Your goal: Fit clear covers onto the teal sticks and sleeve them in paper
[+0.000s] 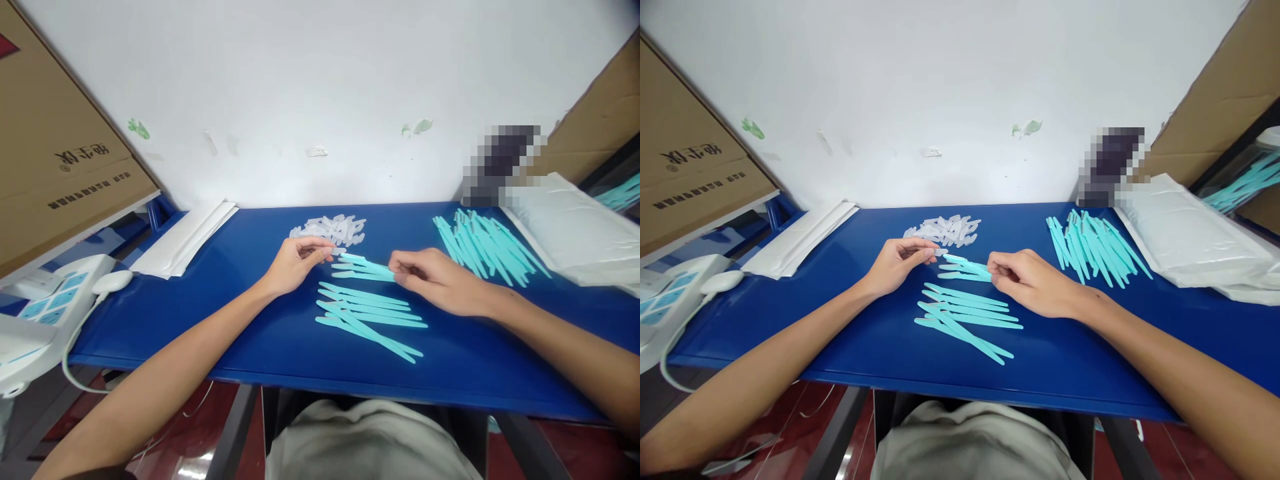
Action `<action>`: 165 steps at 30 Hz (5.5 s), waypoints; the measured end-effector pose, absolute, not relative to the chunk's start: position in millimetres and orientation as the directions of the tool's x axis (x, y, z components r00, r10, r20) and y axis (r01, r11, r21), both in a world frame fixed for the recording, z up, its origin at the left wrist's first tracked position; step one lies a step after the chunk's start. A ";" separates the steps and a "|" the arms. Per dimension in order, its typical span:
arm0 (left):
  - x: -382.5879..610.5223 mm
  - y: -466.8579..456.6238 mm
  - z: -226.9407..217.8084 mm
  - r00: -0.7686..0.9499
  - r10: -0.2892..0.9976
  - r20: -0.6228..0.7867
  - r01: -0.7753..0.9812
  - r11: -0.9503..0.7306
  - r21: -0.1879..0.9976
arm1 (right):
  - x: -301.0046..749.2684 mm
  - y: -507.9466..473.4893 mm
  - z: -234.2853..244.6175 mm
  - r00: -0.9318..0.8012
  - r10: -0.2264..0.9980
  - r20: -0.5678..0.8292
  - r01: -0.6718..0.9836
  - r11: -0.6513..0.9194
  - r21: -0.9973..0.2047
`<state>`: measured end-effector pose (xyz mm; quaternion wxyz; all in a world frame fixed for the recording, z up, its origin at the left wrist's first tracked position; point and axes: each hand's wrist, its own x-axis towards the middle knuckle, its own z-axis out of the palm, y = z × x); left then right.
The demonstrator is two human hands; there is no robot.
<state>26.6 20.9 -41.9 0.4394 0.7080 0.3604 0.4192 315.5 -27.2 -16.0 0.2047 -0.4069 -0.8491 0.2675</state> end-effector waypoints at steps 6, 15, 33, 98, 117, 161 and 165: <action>24.3 22.5 -42.3 0.401 0.875 0.272 0.158 -0.359 0.920 | 316.9 -27.1 -15.6 -0.581 0.802 0.139 0.575 0.525 -0.627; 36.2 7.7 -37.7 0.518 0.806 0.285 0.172 -0.425 0.889 | 313.3 -30.4 -15.4 -0.594 0.788 0.162 0.567 0.553 -0.610; -37.3 65.5 -40.3 0.483 0.802 0.351 0.833 -0.544 0.098 | 313.4 -26.7 -23.6 -0.538 0.827 0.163 0.743 0.557 -0.371; 4.5 37.5 -36.9 0.634 0.695 0.338 0.555 -0.714 0.428 | 339.8 -8.9 -21.8 -0.559 0.748 0.358 0.747 0.642 -0.174; 16.1 27.6 -38.0 0.622 0.626 0.470 0.492 -0.780 0.387 | 320.8 -23.9 -21.0 -0.576 0.733 0.361 0.736 0.658 -0.162; 0.9 39.2 -37.3 0.636 0.655 0.408 0.671 -0.731 0.126 | 318.1 -23.0 -27.3 -0.498 0.818 0.288 0.756 0.572 -0.318; 4.2 35.6 -36.2 0.594 0.580 0.557 0.589 -0.786 0.190 | 316.6 -23.2 -25.4 -0.421 0.855 0.303 0.744 0.516 -0.424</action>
